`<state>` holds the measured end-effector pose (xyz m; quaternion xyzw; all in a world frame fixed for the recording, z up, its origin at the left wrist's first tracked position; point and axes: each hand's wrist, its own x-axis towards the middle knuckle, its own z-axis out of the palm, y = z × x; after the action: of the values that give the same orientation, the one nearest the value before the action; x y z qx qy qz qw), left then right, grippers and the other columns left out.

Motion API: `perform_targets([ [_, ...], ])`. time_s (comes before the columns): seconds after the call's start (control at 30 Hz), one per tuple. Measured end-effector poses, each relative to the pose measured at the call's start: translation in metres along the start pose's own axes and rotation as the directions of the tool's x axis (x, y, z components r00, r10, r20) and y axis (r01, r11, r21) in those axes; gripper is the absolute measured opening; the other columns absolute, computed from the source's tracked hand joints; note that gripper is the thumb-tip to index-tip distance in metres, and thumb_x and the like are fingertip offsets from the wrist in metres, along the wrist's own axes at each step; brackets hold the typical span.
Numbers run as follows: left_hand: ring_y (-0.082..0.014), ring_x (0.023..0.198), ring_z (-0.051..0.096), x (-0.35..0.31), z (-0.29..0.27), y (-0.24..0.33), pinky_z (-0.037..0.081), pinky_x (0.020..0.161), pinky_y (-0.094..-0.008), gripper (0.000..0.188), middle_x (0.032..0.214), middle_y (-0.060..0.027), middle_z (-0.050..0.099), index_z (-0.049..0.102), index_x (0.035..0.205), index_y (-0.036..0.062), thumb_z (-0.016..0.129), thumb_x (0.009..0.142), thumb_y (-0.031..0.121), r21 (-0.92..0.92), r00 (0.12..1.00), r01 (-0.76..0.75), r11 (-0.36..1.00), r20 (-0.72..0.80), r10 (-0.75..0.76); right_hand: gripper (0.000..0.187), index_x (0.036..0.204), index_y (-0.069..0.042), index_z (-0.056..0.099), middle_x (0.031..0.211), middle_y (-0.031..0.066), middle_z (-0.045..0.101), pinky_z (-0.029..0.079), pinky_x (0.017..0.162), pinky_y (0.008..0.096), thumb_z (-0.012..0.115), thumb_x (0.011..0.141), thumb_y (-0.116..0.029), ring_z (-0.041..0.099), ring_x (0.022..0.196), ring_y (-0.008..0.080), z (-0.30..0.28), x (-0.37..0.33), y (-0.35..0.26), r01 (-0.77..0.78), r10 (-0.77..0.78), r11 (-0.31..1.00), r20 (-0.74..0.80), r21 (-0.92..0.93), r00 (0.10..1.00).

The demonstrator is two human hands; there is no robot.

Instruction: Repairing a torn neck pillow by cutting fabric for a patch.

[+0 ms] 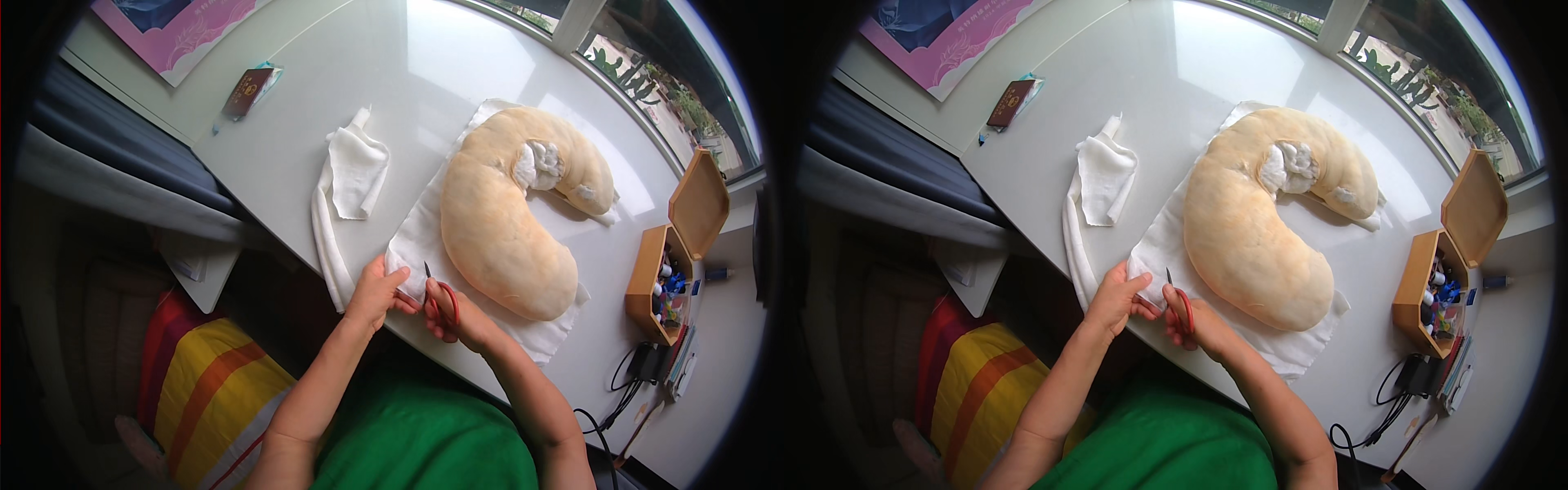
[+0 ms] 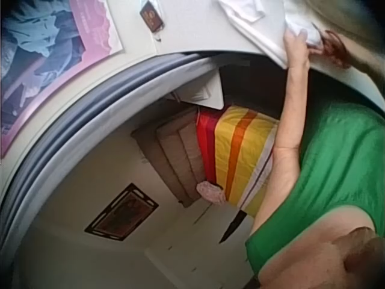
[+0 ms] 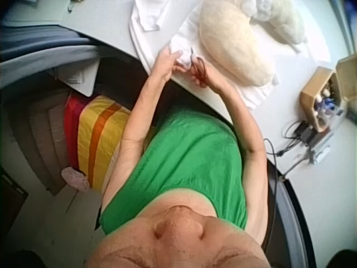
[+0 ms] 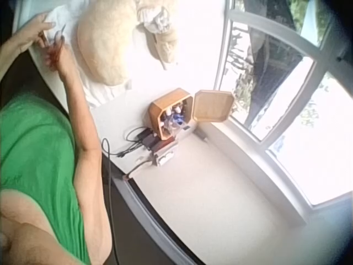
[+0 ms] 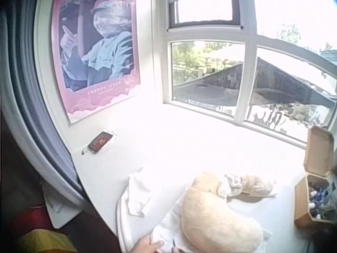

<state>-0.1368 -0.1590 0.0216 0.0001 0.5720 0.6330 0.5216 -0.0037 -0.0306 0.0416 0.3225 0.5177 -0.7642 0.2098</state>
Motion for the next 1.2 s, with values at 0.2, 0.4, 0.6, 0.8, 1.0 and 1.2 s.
perform_targets([
  [0.2,-0.0224,0.058,0.067,-0.003,0.001,0.000,0.057,0.047,-0.0277,0.031,0.096,-0.0153,0.067,0.048,0.125,0.0006,0.055,0.098,0.016,-0.002,1.000,-0.024,1.000,-0.004,0.024,0.060,0.073,-0.011,0.051,0.062,0.0005,0.051,0.033,0.046,0.0223,0.041,0.098,-0.065,0.046,0.051,0.0088,0.004,-0.003,0.005,0.029,-0.036,0.996,-0.074,-0.090,0.997],
  [0.4,-0.0214,0.056,0.067,-0.003,0.000,0.003,0.056,0.046,-0.0263,0.028,0.092,-0.0153,0.068,0.051,0.120,-0.0003,0.050,0.101,0.020,-0.027,0.999,-0.035,0.999,-0.001,0.035,0.065,0.081,-0.010,0.055,0.072,0.0043,0.060,0.039,0.047,0.0235,0.036,0.096,-0.070,0.053,0.058,0.0096,0.005,0.008,0.008,0.024,-0.025,0.996,0.009,0.085,1.000],
  [0.6,-0.0208,0.054,0.066,-0.002,-0.002,0.008,0.055,0.043,-0.0255,0.029,0.090,-0.0152,0.067,0.051,0.119,-0.0014,0.050,0.101,0.022,-0.013,1.000,-0.006,1.000,0.022,0.006,0.068,0.086,-0.008,0.057,0.075,0.0052,0.061,0.040,0.047,0.0247,0.036,0.095,-0.072,0.055,0.059,0.0107,0.004,0.014,-0.005,0.007,-0.014,0.996,0.078,0.090,0.997],
  [0.8,-0.0211,0.052,0.065,-0.005,0.000,0.008,0.054,0.042,-0.0259,0.030,0.088,-0.0158,0.067,0.050,0.119,-0.0021,0.050,0.101,0.022,-0.024,1.000,-0.012,1.000,0.028,0.013,0.064,0.077,-0.009,0.055,0.064,0.0012,0.053,0.035,0.046,0.0238,0.040,0.096,-0.068,0.049,0.054,0.0092,0.005,0.011,-0.004,0.008,-0.006,1.000,-0.076,0.020,0.997],
  [1.0,-0.0202,0.051,0.064,-0.006,-0.004,0.012,0.053,0.040,-0.0255,0.031,0.086,-0.0149,0.067,0.050,0.119,-0.0021,0.049,0.101,0.023,-0.010,0.999,0.009,1.000,0.039,-0.009,0.069,0.077,-0.007,0.057,0.067,0.0039,0.057,0.038,0.048,0.0247,0.042,0.092,-0.073,0.053,0.056,0.0106,0.007,0.012,-0.005,0.041,-0.042,0.999,-0.093,-0.010,0.995],
  [1.2,-0.0186,0.049,0.063,-0.005,-0.004,0.015,0.051,0.038,-0.0247,0.031,0.081,-0.0138,0.066,0.051,0.119,-0.0012,0.049,0.102,0.025,-0.014,0.998,0.017,1.000,0.061,-0.016,0.073,0.081,-0.005,0.056,0.065,0.0045,0.055,0.040,0.048,0.0259,0.036,0.093,-0.074,0.051,0.053,0.0136,0.006,0.019,-0.016,0.017,-0.017,1.000,-0.011,0.017,1.000],
])
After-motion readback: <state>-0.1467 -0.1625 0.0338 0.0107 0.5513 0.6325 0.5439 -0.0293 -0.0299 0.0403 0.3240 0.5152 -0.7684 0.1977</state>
